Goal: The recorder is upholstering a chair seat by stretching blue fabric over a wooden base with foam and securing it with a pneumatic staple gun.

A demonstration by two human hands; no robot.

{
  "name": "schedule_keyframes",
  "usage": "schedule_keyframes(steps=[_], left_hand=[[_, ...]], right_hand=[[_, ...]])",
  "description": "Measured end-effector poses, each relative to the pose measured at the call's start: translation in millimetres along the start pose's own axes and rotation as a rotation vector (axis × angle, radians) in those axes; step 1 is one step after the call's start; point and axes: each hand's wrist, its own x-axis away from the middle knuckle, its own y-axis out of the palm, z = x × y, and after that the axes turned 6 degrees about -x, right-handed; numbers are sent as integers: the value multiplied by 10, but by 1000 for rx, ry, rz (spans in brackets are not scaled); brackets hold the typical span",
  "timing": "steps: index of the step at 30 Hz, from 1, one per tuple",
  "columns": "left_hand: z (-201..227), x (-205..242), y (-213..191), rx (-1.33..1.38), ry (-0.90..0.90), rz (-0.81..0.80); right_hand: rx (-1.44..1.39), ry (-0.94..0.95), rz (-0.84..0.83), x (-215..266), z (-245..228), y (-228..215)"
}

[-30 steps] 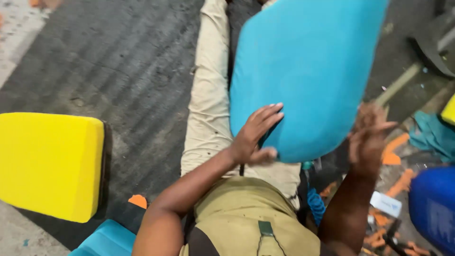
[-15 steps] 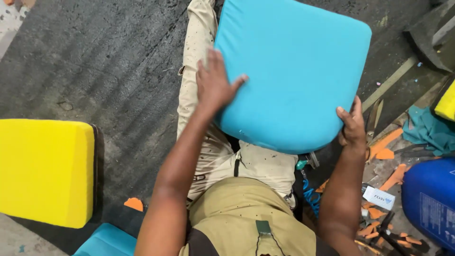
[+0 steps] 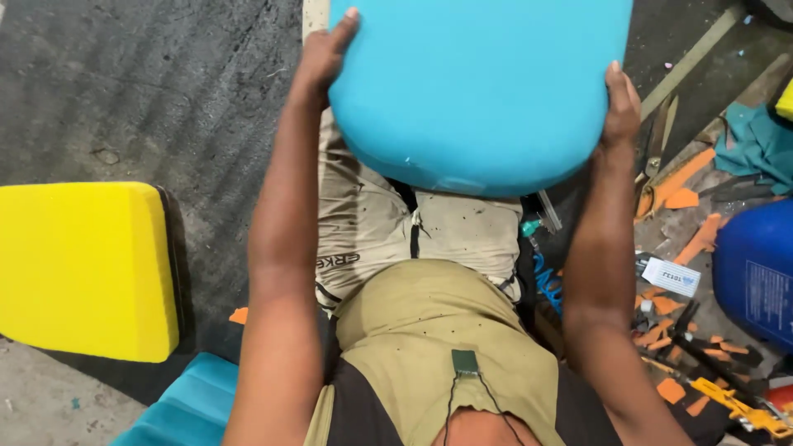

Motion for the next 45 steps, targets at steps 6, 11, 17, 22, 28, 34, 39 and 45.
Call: schedule_keyframes(steps=[6, 11, 17, 22, 28, 34, 39, 45], left_hand=[[256, 429, -554, 123, 241, 3], [914, 754, -883, 103, 287, 57], [1066, 920, -994, 92, 284, 44], [1222, 975, -1131, 76, 287, 27], [1213, 1052, -1377, 72, 265, 30], [1094, 1069, -1363, 42, 220, -13], [1074, 748, -1034, 2, 192, -97], [783, 723, -1252, 6, 137, -108]], right_hand=[[46, -234, -134, -11, -225, 438], [-51, -494, -310, -255, -379, 702], [-251, -482, -226, -248, -645, 831], [40, -830, 21, -471, -315, 578], [-418, -594, -216, -281, -993, 1149], [248, -378, -351, -333, -989, 1048], [-109, 0, -325, -281, -511, 1071], [-196, 118, -435, -136, -547, 1245]])
